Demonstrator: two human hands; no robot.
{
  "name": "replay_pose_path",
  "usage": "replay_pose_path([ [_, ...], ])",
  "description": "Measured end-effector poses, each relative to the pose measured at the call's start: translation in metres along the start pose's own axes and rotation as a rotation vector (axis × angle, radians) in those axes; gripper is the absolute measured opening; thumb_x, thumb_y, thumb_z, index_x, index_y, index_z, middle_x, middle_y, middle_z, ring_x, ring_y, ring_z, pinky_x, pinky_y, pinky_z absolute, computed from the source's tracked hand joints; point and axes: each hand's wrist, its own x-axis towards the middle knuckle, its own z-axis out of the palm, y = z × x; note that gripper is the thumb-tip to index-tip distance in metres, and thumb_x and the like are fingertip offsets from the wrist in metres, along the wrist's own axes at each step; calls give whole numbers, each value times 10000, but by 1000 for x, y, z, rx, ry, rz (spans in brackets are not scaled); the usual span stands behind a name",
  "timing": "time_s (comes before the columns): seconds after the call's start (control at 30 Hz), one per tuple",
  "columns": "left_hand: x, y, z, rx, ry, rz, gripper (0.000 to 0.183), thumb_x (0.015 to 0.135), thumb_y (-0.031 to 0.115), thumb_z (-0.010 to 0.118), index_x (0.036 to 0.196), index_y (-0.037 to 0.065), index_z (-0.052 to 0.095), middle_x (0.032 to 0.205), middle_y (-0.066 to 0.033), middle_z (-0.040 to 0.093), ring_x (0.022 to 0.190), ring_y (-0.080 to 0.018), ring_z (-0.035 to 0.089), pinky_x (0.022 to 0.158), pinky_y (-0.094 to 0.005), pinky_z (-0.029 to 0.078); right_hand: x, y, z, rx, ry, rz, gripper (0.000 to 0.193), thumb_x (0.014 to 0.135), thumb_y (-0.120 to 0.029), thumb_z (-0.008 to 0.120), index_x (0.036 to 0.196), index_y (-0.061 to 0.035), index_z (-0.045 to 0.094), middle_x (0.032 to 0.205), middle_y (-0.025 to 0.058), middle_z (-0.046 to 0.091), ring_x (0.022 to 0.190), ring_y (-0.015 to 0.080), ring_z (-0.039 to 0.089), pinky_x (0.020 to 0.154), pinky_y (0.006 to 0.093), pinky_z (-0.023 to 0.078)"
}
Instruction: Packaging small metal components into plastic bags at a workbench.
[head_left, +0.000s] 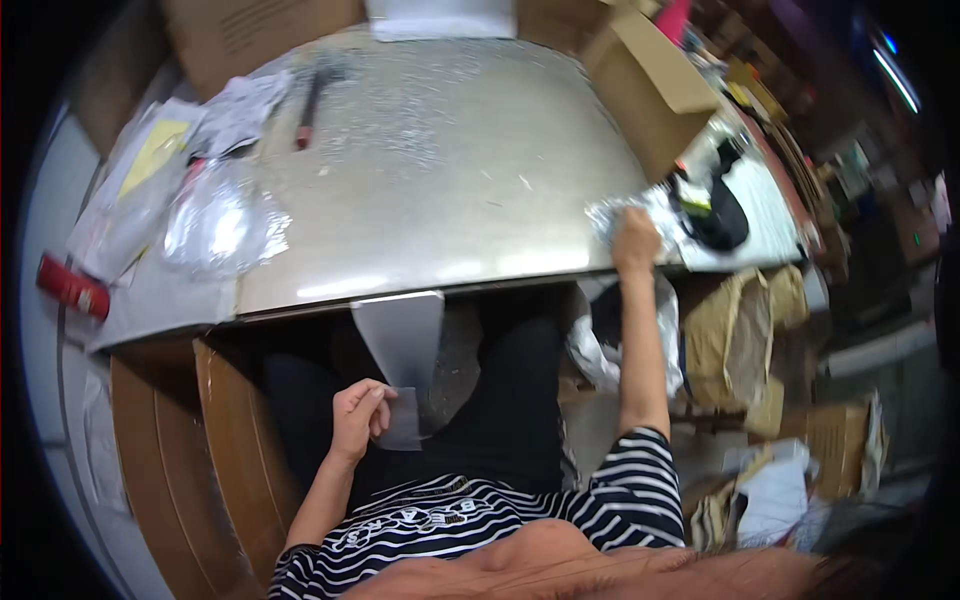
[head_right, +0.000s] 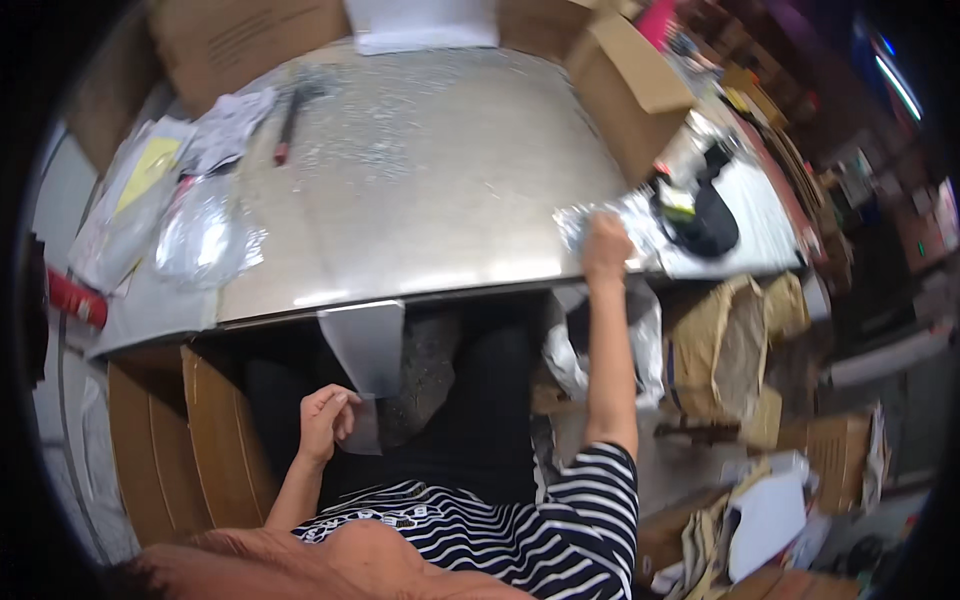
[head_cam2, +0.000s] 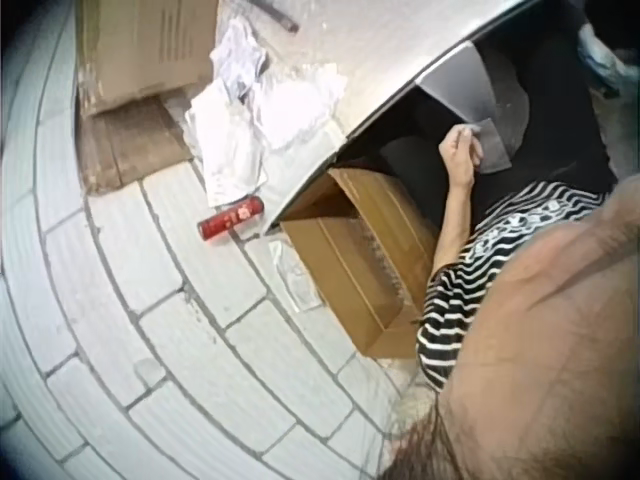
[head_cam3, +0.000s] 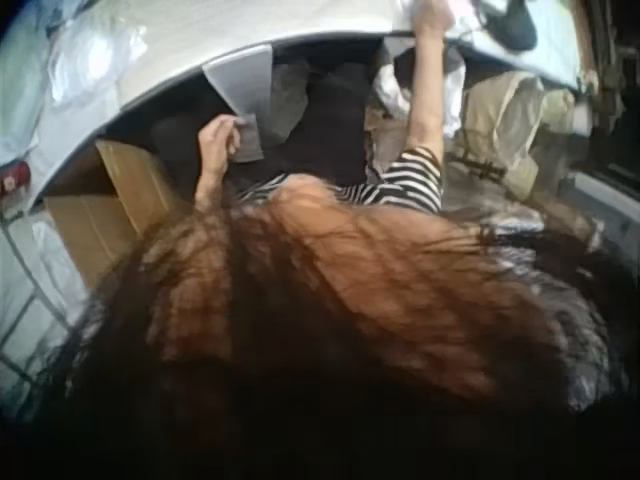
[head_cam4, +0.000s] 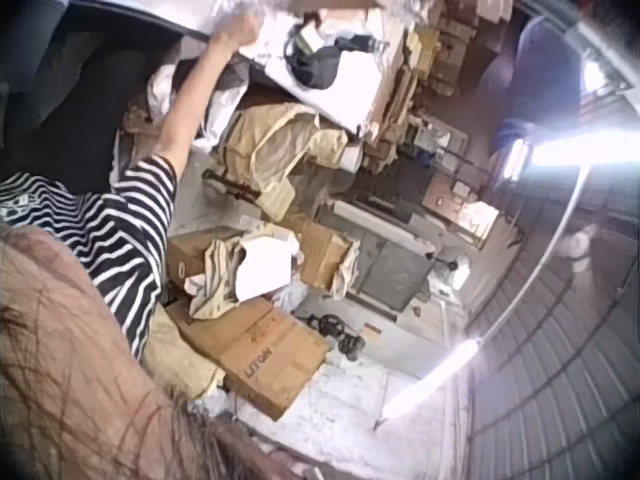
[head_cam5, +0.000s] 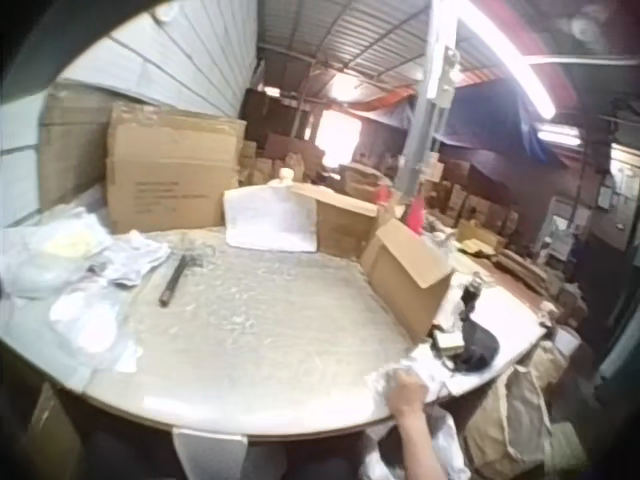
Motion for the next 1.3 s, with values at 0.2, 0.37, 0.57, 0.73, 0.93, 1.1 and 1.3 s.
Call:
replay_pose_path([
  [0.2, 18, 12, -7, -47, -13, 74, 232, 958, 134, 514, 889, -31, 663, 704, -83, 668, 521, -93, 568, 503, -199, 445, 39, -113, -48, 477, 31, -134, 403, 767, 59, 549, 1167, 24, 589, 1196, 207, 579, 1099, 389, 552, 924, 426, 462],
  [0.37, 30, 18, -2, 95, 63, 299, 165, 912, 100, 627, 872, -31, 719, 786, -36, 604, 624, -74, 533, 566, -194, 430, 93, -242, 79, 774, -191, -300, 518, 834, 17, 402, 1351, 18, 440, 1403, 249, 438, 1330, 365, 394, 1120, 411, 305],
  [0.57, 15, 15, -17, 19, 149, 255, 151, 901, 99, 647, 861, -28, 718, 750, -32, 598, 606, -61, 526, 545, -189, 411, 68, -284, 55, 483, -433, -434, 612, 784, 46, 409, 1395, 39, 372, 1450, 243, 381, 1364, 369, 344, 1142, 417, 281],
  [0.73, 9, 19, -4, 35, 112, 221, 171, 906, 73, 609, 838, -51, 706, 738, -33, 585, 600, -76, 533, 541, -209, 419, 5, -252, -27, 645, -544, -382, 623, 791, 73, 407, 1410, 21, 359, 1469, 220, 366, 1375, 357, 329, 1146, 415, 274],
  [0.93, 4, 29, 14, 52, 67, 265, 114, 887, 42, 632, 906, -45, 704, 777, -43, 607, 625, -70, 565, 546, -198, 452, -110, -259, -142, 1274, -853, -82, 330, 851, -13, 630, 1180, 0, 605, 1058, 165, 680, 962, 243, 671, 828, 314, 512],
  [1.1, -8, 25, 18, 183, 96, 230, 107, 886, 29, 630, 952, -27, 694, 743, -23, 625, 594, -55, 559, 517, -190, 433, -165, -249, -132, 1394, -872, 127, 256, 872, -38, 636, 1121, 17, 622, 835, 79, 664, 758, 137, 628, 714, 277, 518],
  [1.3, -10, -1, 20, 221, 37, 334, 87, 872, 33, 654, 914, -8, 717, 740, -29, 669, 562, -44, 559, 491, -184, 431, -197, -248, -123, 1472, -990, 44, 295, 899, -37, 625, 1191, -4, 600, 790, 30, 638, 657, 68, 552, 583, 239, 465],
])
